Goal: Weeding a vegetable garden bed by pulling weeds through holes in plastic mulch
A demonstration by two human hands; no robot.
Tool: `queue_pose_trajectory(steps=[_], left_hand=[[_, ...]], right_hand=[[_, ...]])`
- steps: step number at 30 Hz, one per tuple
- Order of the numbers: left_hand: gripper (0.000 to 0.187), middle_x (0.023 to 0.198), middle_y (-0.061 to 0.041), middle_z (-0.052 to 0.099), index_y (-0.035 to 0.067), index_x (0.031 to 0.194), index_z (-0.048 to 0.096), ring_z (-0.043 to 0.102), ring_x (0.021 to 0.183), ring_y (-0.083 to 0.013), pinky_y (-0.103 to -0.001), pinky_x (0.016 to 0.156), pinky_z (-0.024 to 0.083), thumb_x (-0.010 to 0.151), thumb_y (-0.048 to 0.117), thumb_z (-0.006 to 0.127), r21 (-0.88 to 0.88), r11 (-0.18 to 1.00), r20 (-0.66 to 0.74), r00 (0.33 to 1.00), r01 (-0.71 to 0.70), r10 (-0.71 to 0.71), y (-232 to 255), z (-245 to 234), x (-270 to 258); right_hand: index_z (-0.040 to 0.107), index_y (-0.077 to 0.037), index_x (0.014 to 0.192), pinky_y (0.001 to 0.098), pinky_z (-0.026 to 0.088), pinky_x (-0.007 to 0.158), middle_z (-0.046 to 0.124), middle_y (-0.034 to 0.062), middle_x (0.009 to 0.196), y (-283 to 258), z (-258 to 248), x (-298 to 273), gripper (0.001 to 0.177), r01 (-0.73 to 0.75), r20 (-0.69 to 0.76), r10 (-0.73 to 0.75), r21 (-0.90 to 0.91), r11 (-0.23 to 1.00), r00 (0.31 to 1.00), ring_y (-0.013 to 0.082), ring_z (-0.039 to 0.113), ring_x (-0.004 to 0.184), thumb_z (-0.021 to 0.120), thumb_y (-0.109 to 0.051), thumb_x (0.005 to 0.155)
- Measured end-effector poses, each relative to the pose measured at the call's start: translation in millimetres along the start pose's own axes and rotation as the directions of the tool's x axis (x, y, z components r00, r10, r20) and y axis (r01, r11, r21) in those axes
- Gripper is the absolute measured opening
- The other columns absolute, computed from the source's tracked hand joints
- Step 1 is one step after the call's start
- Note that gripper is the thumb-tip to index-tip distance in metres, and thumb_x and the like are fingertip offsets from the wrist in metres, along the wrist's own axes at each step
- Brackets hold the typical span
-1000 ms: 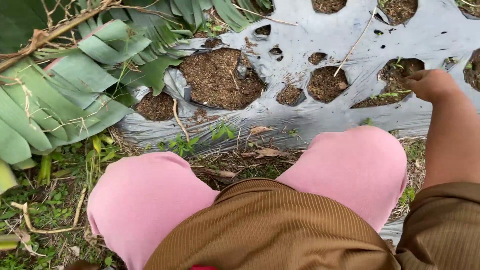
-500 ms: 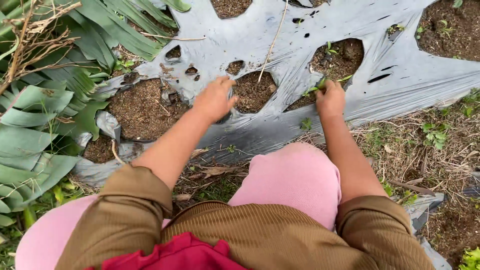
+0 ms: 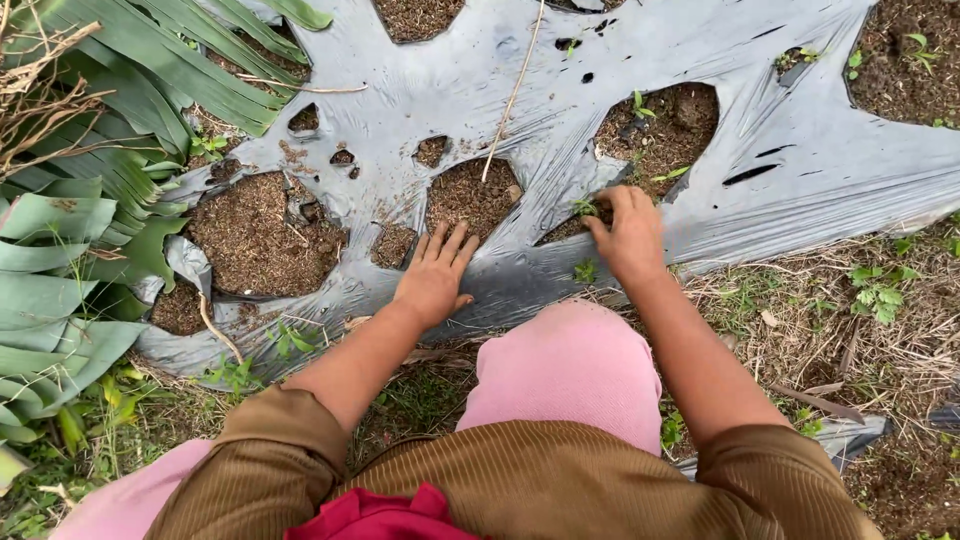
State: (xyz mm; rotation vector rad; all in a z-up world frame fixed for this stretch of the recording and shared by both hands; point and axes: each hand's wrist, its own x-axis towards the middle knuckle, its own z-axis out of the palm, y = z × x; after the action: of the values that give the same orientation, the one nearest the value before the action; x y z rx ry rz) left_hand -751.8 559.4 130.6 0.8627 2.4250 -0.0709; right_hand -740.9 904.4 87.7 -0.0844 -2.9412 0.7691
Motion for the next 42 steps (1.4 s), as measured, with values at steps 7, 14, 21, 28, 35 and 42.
queue_pose_trajectory(steps=[7,14,21,28,35,42], left_hand=[[0.100,0.173,-0.010,0.005,0.019,0.167,0.014,0.008,0.158,-0.0379,-0.052,0.128,0.013,0.091,0.054,0.070,0.043,0.998,0.102,0.993,0.056,-0.060,5.9,-10.3,6.1],[0.117,0.174,-0.011,-0.003,0.021,0.167,0.002,0.001,0.159,-0.0389,-0.056,0.128,0.008,0.084,0.065,0.072,0.122,0.980,0.162,0.971,0.157,-0.176,18.8,-33.5,5.0],[0.148,0.172,-0.015,-0.014,0.020,0.167,-0.006,-0.015,0.156,-0.0442,-0.067,0.123,0.001,0.063,0.086,0.075,0.091,0.954,0.208,0.931,0.287,-0.300,1.5,-38.5,26.5],[0.156,0.171,-0.015,-0.023,0.024,0.166,-0.013,-0.023,0.153,-0.0473,-0.075,0.118,-0.003,0.057,0.085,0.081,0.066,0.951,0.296,0.905,0.301,-0.307,-1.1,-45.9,35.2],[0.157,0.170,-0.015,-0.026,0.024,0.166,-0.015,-0.027,0.151,-0.0478,-0.079,0.113,-0.009,0.058,0.087,0.080,0.053,0.951,0.330,0.894,0.304,-0.304,-3.1,-51.5,37.8],[0.154,0.170,-0.015,-0.026,0.024,0.165,-0.016,-0.027,0.151,-0.0487,-0.080,0.113,-0.008,0.061,0.085,0.080,0.036,0.950,0.350,0.887,0.309,-0.301,-3.1,-62.7,37.5]], right_hand=[[0.069,-0.015,0.097,0.0425,0.056,0.085,0.063,0.0105,0.091,11.8,-13.9,27.0,0.013,0.020,0.056,-0.034,0.237,0.971,0.998,0.0335,0.068,0.094,0.080,-0.014,0.090],[0.068,-0.017,0.112,0.0522,0.057,0.087,0.075,0.0146,0.097,122.1,-47.4,75.8,0.022,-0.089,0.335,0.209,-0.338,0.937,0.919,0.0388,0.074,0.095,0.075,-0.026,0.093],[0.075,-0.026,0.098,0.0413,0.064,0.081,0.071,0.0053,0.093,104.3,-36.5,59.5,0.011,0.159,0.271,-0.011,-0.532,0.832,0.963,0.0293,0.076,0.088,0.072,-0.022,0.089],[0.070,-0.014,0.107,0.0542,0.057,0.089,0.068,0.0151,0.101,60.7,-45.1,14.7,0.020,-0.192,0.157,0.218,-0.168,0.967,0.963,0.0430,0.069,0.099,0.072,-0.024,0.089],[0.074,-0.018,0.105,0.0374,0.056,0.082,0.073,0.0019,0.079,43.8,-59.9,55.5,0.015,-0.412,0.239,0.372,0.147,0.899,0.897,0.0188,0.072,0.068,0.078,-0.028,0.095],[0.079,-0.022,0.117,0.0479,0.057,0.094,0.076,0.0158,0.106,72.0,-27.7,92.3,0.027,-0.274,0.365,0.307,-0.140,0.951,0.879,0.0369,0.072,0.102,0.076,-0.029,0.091]])
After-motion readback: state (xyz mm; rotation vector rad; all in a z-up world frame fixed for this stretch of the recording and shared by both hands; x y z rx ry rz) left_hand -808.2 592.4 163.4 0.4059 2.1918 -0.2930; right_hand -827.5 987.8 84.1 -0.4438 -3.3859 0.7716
